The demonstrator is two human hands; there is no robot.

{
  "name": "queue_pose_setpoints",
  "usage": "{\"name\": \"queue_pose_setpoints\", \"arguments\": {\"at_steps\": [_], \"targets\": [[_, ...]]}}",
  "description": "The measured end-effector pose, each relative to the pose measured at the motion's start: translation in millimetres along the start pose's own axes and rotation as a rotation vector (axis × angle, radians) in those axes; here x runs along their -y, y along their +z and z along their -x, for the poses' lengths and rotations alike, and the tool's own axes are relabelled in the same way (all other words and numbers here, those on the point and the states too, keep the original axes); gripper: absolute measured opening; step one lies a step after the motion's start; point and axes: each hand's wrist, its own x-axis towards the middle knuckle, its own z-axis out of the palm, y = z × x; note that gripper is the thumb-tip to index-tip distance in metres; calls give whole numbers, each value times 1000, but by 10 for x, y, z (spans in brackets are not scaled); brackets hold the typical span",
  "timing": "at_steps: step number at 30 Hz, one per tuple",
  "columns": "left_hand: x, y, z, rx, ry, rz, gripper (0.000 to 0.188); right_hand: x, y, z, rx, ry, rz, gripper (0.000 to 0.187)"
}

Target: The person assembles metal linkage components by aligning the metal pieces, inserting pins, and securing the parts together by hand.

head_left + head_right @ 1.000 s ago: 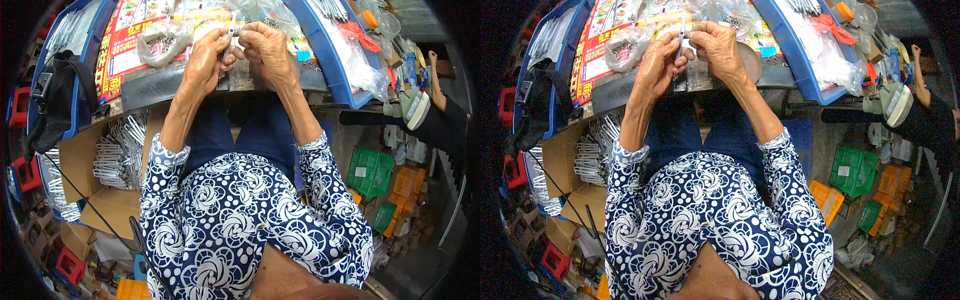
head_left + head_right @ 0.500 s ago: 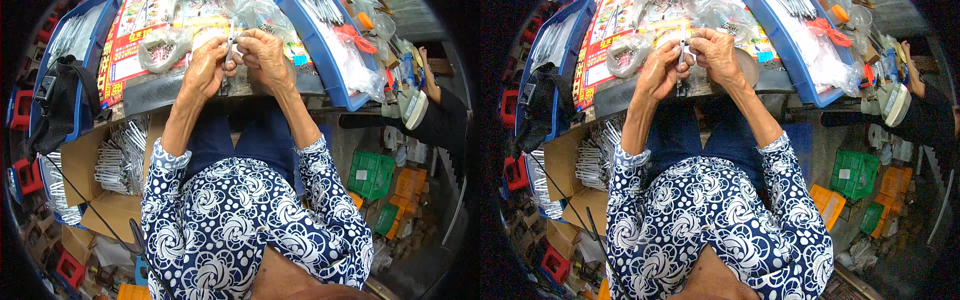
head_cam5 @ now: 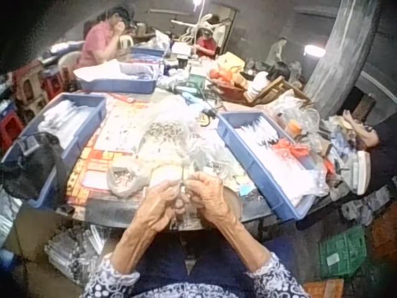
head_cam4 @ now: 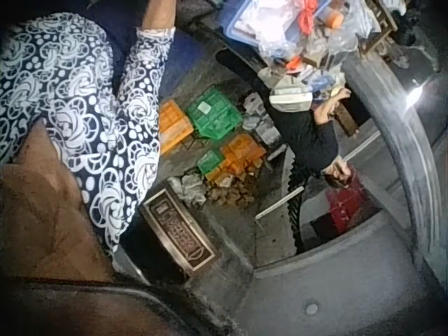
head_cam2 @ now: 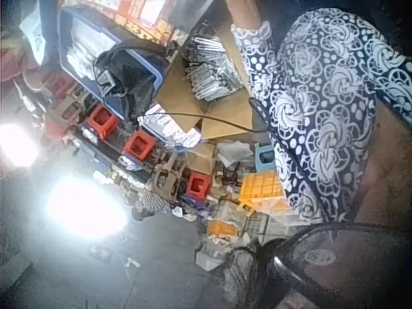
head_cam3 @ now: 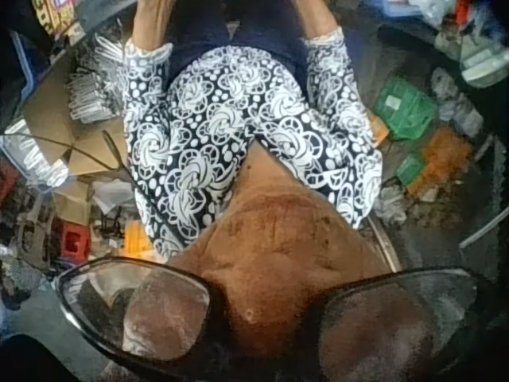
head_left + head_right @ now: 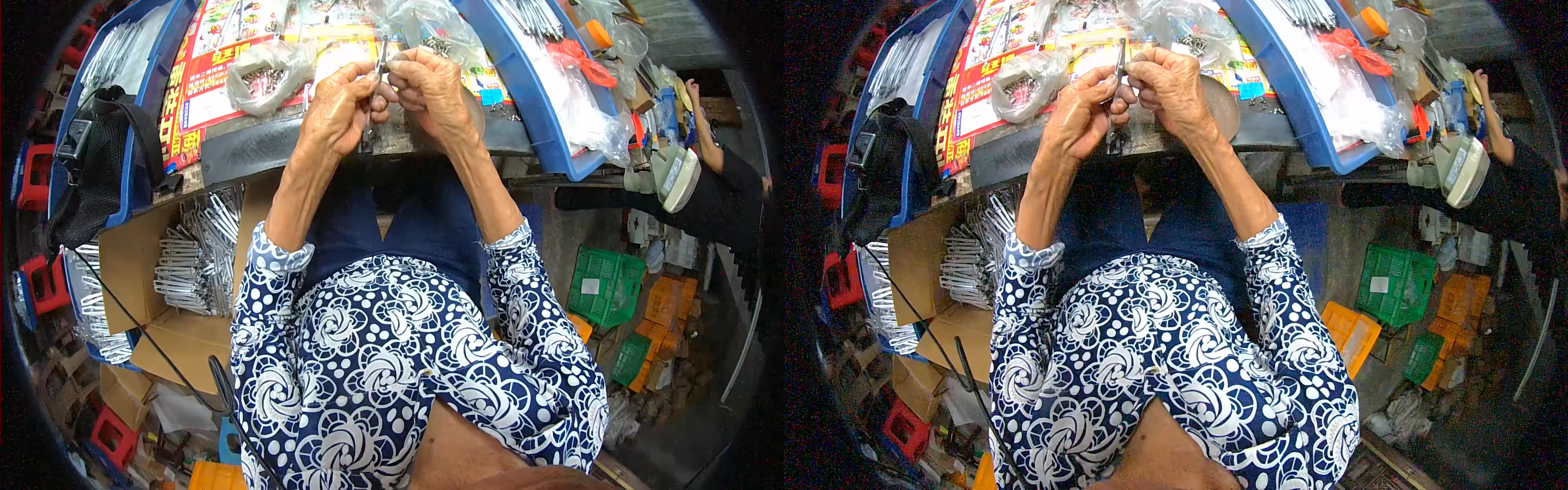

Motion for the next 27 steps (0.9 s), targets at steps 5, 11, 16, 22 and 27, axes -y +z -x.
{"name": "queue_pose_setpoints", "arguments": {"at_steps": [5, 11, 16, 22, 27], "targets": [[22, -58, -21, 34, -13, -51, 22, -13, -30, 0, 12, 3, -8, 10], [41, -36, -23, 11, -1, -43, 22, -6, -66, -2, 31, 25, -59, 10], [67, -49, -36, 21, 10, -43, 20, 2, -97, 6, 65, 33, -103, 10], [61, -56, -23, 36, 19, -82, 18, -44, -147, -14, 110, 39, -196, 10], [44, -18, -1, 36, 13, -89, 17, -66, -180, -15, 144, 27, -193, 12]]}}
